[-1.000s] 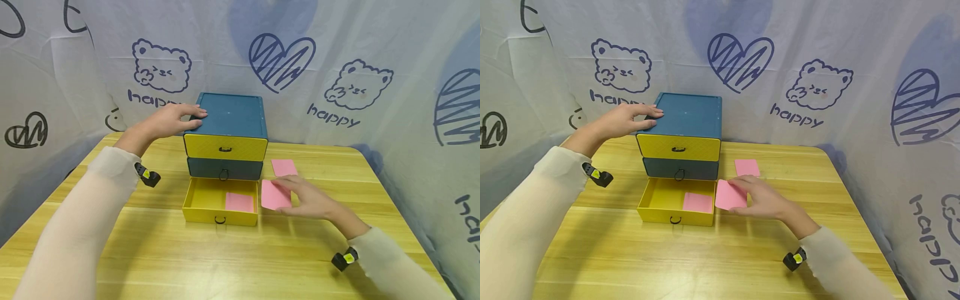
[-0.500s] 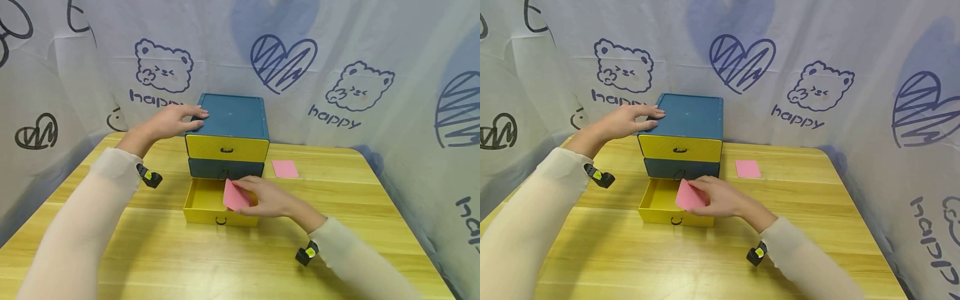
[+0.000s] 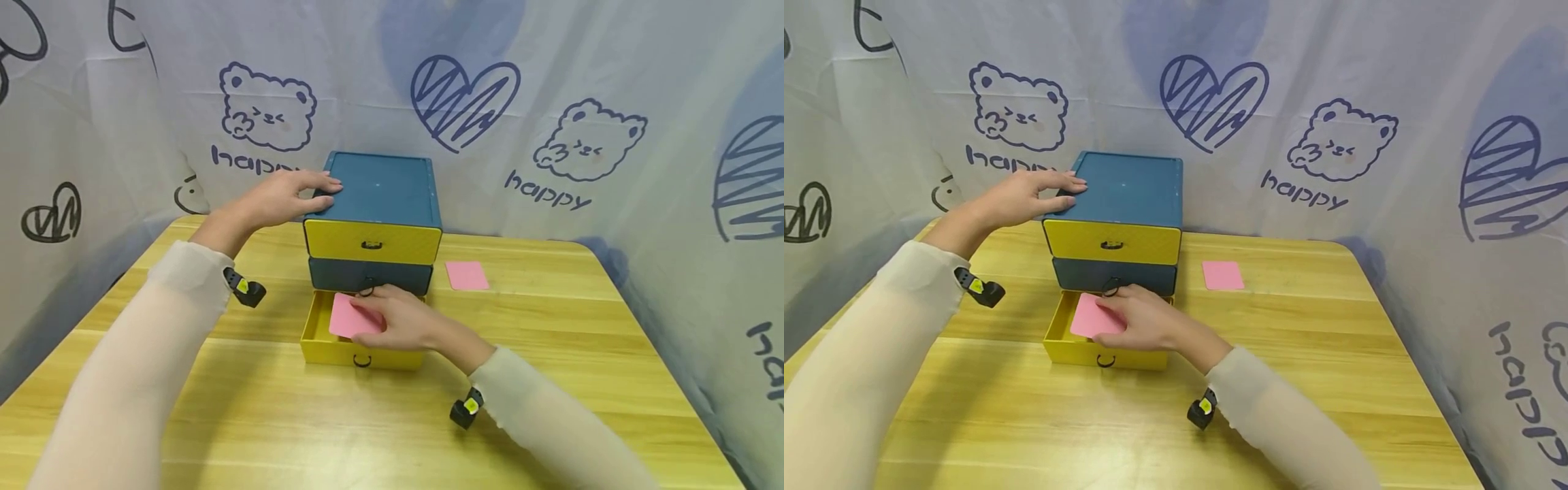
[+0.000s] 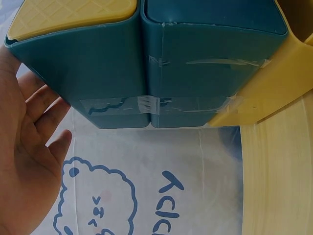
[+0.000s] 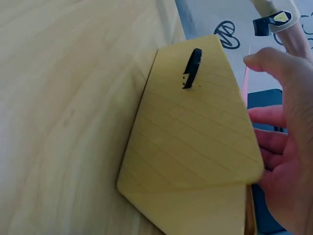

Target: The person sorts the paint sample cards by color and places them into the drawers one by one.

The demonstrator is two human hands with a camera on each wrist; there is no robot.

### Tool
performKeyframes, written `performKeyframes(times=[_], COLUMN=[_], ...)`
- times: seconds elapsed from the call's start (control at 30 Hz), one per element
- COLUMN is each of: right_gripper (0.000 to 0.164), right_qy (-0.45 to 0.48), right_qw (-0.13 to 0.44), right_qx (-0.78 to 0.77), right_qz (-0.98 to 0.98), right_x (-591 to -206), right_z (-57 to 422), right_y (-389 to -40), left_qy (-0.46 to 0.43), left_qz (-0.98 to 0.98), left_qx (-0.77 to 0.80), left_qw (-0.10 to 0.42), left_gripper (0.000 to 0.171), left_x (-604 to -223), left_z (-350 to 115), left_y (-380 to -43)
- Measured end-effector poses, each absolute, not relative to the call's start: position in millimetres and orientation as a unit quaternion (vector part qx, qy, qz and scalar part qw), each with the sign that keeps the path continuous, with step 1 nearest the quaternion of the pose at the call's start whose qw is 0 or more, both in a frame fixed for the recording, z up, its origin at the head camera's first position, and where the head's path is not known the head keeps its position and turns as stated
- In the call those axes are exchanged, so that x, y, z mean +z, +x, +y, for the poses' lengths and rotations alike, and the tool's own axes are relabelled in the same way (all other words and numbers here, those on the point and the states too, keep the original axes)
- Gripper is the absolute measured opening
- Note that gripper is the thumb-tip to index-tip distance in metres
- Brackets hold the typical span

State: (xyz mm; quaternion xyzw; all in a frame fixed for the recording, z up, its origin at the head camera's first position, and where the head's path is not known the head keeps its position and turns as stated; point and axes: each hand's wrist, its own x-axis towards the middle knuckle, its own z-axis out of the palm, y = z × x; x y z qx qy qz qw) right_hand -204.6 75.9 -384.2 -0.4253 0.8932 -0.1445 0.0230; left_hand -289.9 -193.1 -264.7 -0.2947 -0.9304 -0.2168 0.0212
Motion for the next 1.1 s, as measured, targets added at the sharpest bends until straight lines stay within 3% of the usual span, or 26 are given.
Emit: performKeyframes(times=[0.4, 0.67, 1.1], right_gripper=[0.057, 0.04, 0.034], right_qy=[-0.408, -0.43, -0.444], right_qw=[-0.014, 0.012, 0.01], right_qx=[-0.146, -0.161, -0.218], right_qz=[0.901, 0.888, 0.869], right_x=[-394.1, -392.4, -380.5], right_z=[60.2, 65.5, 100.9], right_y=[-198.3, -201.5, -203.5], left_qy=[-0.291, -0.295, -0.296], left_qz=[-0.93, -0.93, -0.93], left_qx=[-0.223, -0.22, -0.217], left_qw=[0.017, 0.022, 0.026], left_gripper=[0.048, 0.048, 0.047], left_x=[-266.4, -266.4, -265.7], left_z=[-193.4, -193.7, -193.2], left_y=[-288.6, -289.3, -289.8])
